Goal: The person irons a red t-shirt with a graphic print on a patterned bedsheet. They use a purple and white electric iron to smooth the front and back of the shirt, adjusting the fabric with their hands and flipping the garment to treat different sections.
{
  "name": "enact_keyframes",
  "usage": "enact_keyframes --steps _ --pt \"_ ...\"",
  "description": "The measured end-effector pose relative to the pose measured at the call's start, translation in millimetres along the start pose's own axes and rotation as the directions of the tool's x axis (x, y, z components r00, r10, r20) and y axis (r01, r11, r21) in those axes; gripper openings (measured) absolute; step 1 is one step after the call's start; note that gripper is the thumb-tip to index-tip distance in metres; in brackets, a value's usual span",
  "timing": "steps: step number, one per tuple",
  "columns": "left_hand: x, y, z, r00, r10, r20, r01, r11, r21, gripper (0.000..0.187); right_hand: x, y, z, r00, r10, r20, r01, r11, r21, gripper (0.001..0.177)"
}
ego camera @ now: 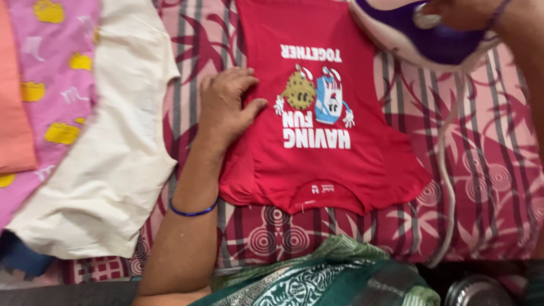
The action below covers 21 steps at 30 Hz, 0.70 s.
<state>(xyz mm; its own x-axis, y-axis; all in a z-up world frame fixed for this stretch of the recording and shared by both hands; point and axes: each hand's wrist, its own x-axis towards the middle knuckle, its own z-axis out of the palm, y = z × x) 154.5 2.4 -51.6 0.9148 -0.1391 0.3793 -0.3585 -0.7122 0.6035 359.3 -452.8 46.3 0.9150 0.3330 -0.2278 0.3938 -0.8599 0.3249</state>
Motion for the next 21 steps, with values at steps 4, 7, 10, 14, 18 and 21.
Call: enact_keyframes --steps 4,7,10,14,18,21 --pt "-2.8 -0.5 1.1 1.000 0.016 -0.007 -0.017 1.000 -0.008 0.043 -83.0 -7.4 -11.9 0.989 0.116 0.096 -0.125 0.988 0.087 0.046" --pt "-2.0 -0.4 0.9 0.999 0.035 -0.009 -0.035 0.999 0.012 0.044 -142.6 -35.7 -36.8 0.969 0.200 0.147 -0.223 0.961 0.161 0.051" --pt "-3.3 -2.2 2.1 0.999 0.042 0.009 -0.043 0.999 0.013 0.045 -196.9 -70.5 -47.8 0.938 0.271 0.218 -0.316 0.925 0.210 0.056" --pt "-6.0 -4.8 1.7 0.996 0.091 0.003 -0.091 0.996 0.024 0.045 -267.8 -117.5 -69.3 0.890 0.333 0.310 -0.417 0.871 0.260 0.064" --pt "-4.6 -3.9 2.4 0.995 0.097 0.000 -0.097 0.995 0.012 0.044 -320.3 -150.1 -88.9 0.769 0.408 0.493 -0.570 0.786 0.239 0.071" --pt "-4.0 -2.9 2.1 0.997 0.074 -0.009 -0.074 0.997 0.009 0.045 -317.9 -167.1 -90.1 0.975 0.147 0.167 -0.193 0.931 0.310 0.076"
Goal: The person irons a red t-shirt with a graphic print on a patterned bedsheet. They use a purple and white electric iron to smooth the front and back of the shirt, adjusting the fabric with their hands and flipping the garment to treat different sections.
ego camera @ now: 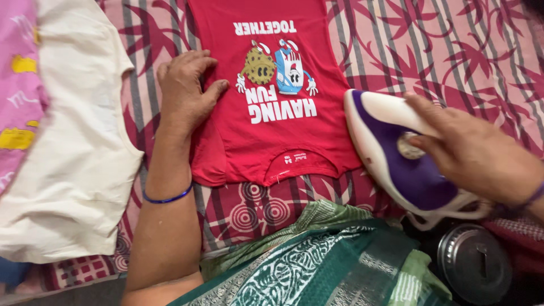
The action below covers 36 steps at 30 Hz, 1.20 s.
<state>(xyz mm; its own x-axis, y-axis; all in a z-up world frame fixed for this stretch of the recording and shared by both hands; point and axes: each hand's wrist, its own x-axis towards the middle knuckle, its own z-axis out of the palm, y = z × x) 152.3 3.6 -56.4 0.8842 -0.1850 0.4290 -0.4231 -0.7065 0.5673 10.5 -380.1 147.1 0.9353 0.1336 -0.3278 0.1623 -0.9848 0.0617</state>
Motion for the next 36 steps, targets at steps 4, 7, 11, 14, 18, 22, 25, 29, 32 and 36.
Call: enact_keyframes --steps 4,7,11,14,18,22,25,29,32,36 --pt "1.0 -0.1 0.5 1.000 0.000 -0.004 0.000 1.000 0.012 0.045 26.0 -21.8 5.5 0.982 0.129 0.141 -0.126 0.992 -0.026 0.071" --pt "-0.2 -0.7 0.5 1.000 0.006 -0.002 -0.006 1.000 0.008 0.046 54.3 -27.7 4.9 0.999 0.035 0.025 -0.035 0.999 0.010 0.065" --pt "0.1 -0.3 -0.6 1.000 0.007 0.010 -0.007 1.000 0.009 0.047 62.8 -32.7 1.8 1.000 0.014 0.010 -0.014 1.000 0.013 0.063" --pt "-1.4 -0.3 0.1 1.000 0.003 0.006 -0.004 1.000 0.003 0.047 43.9 -38.1 -5.6 0.977 0.131 0.169 -0.127 0.991 -0.036 0.066" --pt "0.2 -5.6 2.0 0.999 0.032 0.006 -0.033 0.999 0.012 0.046 37.2 -41.6 -5.6 0.989 0.114 0.090 -0.113 0.993 -0.020 0.064" --pt "-1.5 -5.6 0.6 0.998 0.068 -0.011 -0.068 0.998 0.000 0.045 62.5 -33.1 1.7 0.995 0.069 0.065 -0.068 0.997 -0.023 0.061" --pt "-1.7 -1.9 -2.9 0.998 0.054 -0.011 -0.055 0.998 -0.011 0.044 71.6 -25.8 10.0 0.995 -0.085 -0.055 0.085 0.996 0.012 0.063" --pt "-0.9 -2.3 -3.5 0.998 0.057 -0.007 -0.057 0.998 -0.019 0.043 55.7 -17.2 12.9 0.987 -0.158 0.035 0.157 0.987 0.034 0.066" --pt "-1.8 -6.3 -1.1 0.997 0.081 -0.019 -0.081 0.997 -0.005 0.044 29.5 -18.6 11.9 0.974 -0.073 0.213 0.070 0.997 0.020 0.073" --pt "-1.6 -7.1 1.5 0.995 0.097 -0.029 -0.096 0.995 0.026 0.045 19.6 -31.5 13.8 0.919 0.115 0.376 -0.075 0.990 -0.120 0.079"
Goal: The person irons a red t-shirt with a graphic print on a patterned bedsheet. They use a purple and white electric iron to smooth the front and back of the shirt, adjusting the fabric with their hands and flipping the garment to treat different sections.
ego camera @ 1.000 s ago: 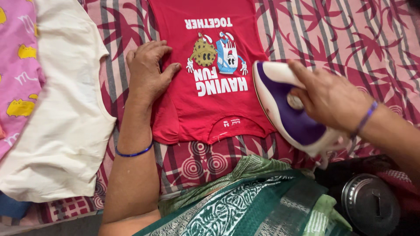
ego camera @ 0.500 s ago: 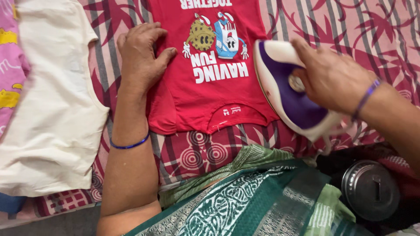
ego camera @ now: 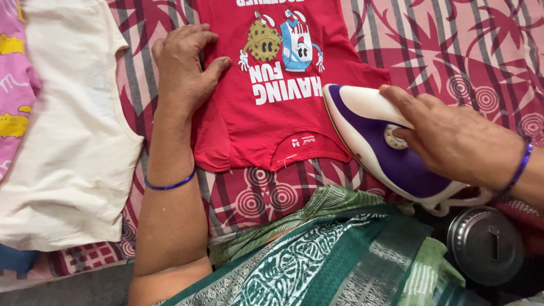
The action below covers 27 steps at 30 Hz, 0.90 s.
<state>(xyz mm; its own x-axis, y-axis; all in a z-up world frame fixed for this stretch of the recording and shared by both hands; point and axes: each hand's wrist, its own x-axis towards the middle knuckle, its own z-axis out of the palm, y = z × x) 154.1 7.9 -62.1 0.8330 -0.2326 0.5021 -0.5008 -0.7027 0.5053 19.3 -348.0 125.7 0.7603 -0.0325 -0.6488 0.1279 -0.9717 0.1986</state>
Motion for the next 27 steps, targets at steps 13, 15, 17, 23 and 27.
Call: enact_keyframes --steps 13,15,17,23,27 --pt "1.8 0.7 -0.7 0.999 -0.044 0.003 0.044 0.998 -0.045 0.043 43.5 8.5 -11.8 0.940 -0.312 -0.136 0.287 0.942 -0.174 0.084" --pt "2.7 -0.3 -2.4 1.000 -0.023 -0.002 0.023 0.999 -0.036 0.043 54.0 18.7 -4.2 0.916 -0.369 -0.158 0.347 0.926 -0.151 0.087" --pt "1.9 5.2 -10.3 0.997 -0.011 -0.075 0.002 0.994 -0.110 0.040 63.3 21.3 -3.0 0.943 -0.308 -0.125 0.281 0.940 -0.194 0.079" --pt "-36.7 52.7 -73.2 0.878 -0.471 -0.084 0.440 0.863 -0.247 0.013 70.5 7.9 -30.5 0.838 -0.487 -0.246 0.445 0.871 -0.206 0.073" --pt "-71.9 81.2 -96.8 0.824 -0.544 -0.158 0.500 0.830 -0.248 0.012 81.3 -21.5 -52.7 0.886 -0.463 -0.038 0.417 0.829 -0.371 0.083"
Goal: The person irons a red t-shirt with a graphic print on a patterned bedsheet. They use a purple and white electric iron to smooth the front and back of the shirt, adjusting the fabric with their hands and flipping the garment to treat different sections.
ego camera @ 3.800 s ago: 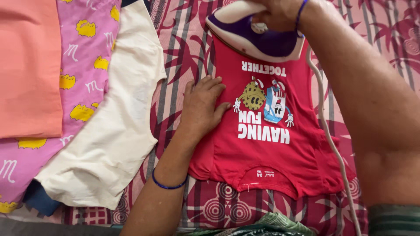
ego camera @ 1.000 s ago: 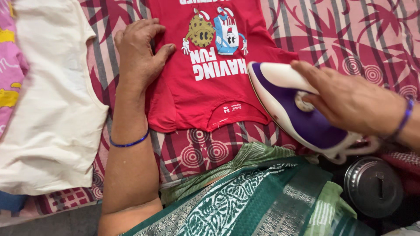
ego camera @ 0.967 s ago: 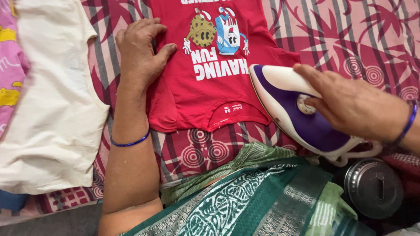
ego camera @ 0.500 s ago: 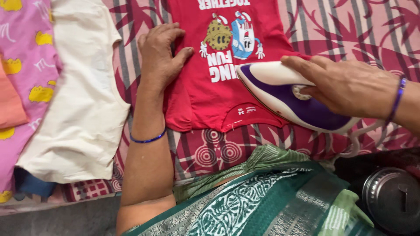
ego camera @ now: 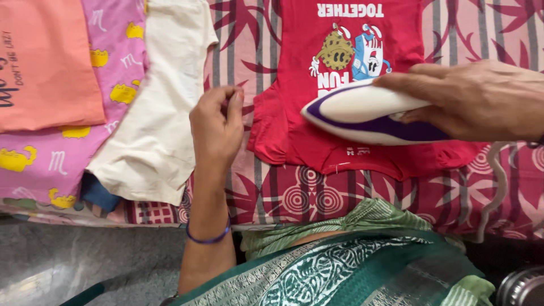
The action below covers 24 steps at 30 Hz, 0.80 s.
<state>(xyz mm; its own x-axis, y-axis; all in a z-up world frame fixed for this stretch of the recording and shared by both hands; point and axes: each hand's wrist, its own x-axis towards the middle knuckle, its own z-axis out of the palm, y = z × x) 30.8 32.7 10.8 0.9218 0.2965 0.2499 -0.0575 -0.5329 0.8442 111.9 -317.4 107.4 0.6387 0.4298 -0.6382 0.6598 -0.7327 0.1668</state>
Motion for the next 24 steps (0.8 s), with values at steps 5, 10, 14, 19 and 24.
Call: enact_keyframes --steps 5,10,14,19,24 --pt "-22.8 2.5 -7.5 0.998 0.041 -0.057 -0.046 0.995 -0.084 0.010 25.2 -23.2 -21.6 0.850 -0.412 -0.327 0.456 0.888 0.066 0.081" --pt "-32.7 -2.3 -4.4 0.994 0.109 0.009 -0.108 0.994 -0.029 0.012 27.3 -36.9 -43.3 0.931 -0.309 -0.193 0.299 0.951 -0.078 0.071" --pt "-45.1 -14.0 4.2 0.977 0.172 -0.130 -0.183 0.980 -0.080 0.007 26.4 -37.3 -50.6 0.924 -0.327 -0.199 0.314 0.945 -0.096 0.071" --pt "-47.4 -17.5 2.7 0.949 0.182 -0.257 -0.204 0.977 -0.063 0.007 22.5 -47.7 -45.5 0.932 -0.311 -0.186 0.303 0.950 -0.072 0.066" --pt "-50.8 -13.7 0.0 0.974 0.109 -0.199 -0.129 0.988 -0.089 0.016 22.0 -32.0 -22.8 0.769 -0.401 -0.497 0.435 0.899 -0.052 0.070"
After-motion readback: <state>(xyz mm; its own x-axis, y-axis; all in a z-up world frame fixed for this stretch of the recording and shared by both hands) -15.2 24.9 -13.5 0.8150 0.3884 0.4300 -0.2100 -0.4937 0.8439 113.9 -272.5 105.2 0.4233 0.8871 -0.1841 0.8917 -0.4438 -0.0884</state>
